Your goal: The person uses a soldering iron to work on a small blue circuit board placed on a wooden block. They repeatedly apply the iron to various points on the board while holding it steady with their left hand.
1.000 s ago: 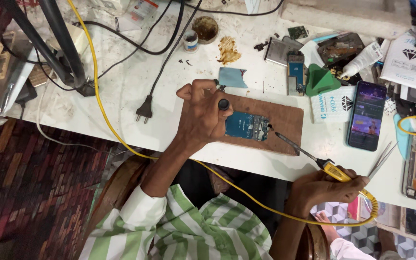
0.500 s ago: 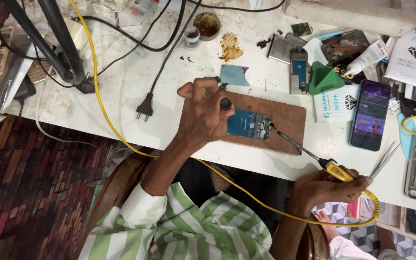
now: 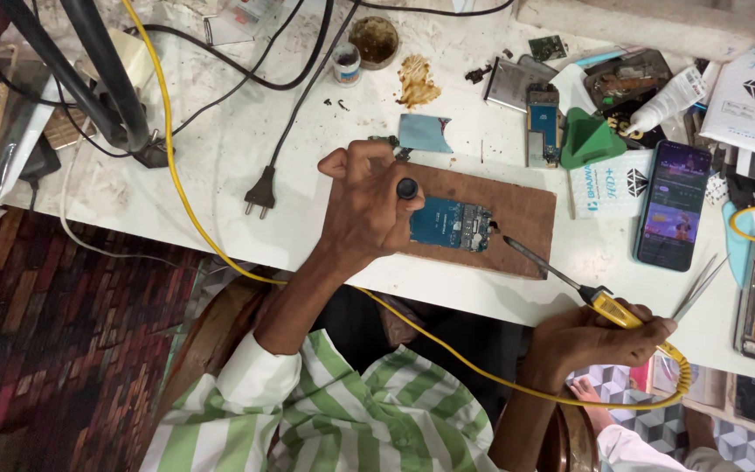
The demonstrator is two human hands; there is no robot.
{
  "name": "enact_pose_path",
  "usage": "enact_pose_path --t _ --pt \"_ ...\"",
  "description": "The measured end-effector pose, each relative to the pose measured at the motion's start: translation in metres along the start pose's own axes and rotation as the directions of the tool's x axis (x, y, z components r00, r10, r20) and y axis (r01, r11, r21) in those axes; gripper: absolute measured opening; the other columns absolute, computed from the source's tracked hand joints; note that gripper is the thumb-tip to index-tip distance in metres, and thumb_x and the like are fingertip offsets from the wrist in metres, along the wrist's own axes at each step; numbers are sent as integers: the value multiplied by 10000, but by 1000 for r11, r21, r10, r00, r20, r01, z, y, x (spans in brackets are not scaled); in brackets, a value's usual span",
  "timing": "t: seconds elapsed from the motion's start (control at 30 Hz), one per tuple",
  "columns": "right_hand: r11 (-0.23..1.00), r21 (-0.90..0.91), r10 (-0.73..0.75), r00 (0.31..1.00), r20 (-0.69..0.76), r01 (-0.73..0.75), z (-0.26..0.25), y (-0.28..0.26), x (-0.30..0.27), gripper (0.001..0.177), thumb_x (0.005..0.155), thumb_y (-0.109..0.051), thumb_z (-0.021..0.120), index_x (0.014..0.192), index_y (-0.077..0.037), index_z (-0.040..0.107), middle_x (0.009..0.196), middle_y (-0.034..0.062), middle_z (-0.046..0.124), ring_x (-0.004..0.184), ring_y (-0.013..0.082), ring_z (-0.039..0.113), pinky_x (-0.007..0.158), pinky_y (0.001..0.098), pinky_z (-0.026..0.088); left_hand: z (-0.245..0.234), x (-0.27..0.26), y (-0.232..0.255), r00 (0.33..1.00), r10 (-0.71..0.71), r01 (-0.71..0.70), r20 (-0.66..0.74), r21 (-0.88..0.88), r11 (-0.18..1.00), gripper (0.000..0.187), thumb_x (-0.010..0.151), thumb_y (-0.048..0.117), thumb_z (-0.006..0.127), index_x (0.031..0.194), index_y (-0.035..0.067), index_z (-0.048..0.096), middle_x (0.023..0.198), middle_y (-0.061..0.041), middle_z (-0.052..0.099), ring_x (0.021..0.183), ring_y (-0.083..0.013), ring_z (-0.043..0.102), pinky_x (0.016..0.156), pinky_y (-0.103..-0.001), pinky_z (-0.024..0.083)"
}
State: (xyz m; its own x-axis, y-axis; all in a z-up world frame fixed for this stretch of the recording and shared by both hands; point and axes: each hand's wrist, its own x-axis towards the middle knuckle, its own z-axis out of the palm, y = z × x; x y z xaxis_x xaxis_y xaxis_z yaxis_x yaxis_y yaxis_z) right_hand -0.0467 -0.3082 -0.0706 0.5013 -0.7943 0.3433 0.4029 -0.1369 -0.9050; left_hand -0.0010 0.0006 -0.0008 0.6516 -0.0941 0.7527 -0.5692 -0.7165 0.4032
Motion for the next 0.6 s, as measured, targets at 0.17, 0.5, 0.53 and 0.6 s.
enact_pose_path --t 0.17,0.5,0.53,0.6 --pt "999 -43 -16 1000 6 16 3 -2 -3 475 1134 -511 482 964 -68 484 827 5 411 728 118 401 623 261 321 1 0 -1 1000 -1 1 -1 -1 1000 291 1096 229 548 830 112 563 722 28 569 1087 -257 511 913 -460 241" --pt "973 -178 -137 987 82 149 -13 17 5 456 1158 -486 407 1083 -50 521 944 6 462 824 132 441 727 271 431 2 -1 0 1000 19 -18 -12 33 999 304 1107 234 529 823 127 542 736 16 590 1076 -264 521 910 -471 247" --pt "968 -185 -156 983 97 171 -12 17 5 454 1157 -473 397 1118 -41 529 972 12 467 845 139 441 753 276 444 2 -1 -1 1000 15 -15 -10 30 999 301 1107 235 522 827 127 543 739 15 591 1078 -266 520 912 -474 248" --pt "994 -95 -56 998 39 59 -10 15 4 450 1156 -474 443 1025 -48 503 903 19 438 798 146 407 685 279 365 2 -2 -2 1000 12 -12 -6 8 1000 303 1120 229 509 840 117 536 749 8 595 1077 -272 510 924 -474 262"
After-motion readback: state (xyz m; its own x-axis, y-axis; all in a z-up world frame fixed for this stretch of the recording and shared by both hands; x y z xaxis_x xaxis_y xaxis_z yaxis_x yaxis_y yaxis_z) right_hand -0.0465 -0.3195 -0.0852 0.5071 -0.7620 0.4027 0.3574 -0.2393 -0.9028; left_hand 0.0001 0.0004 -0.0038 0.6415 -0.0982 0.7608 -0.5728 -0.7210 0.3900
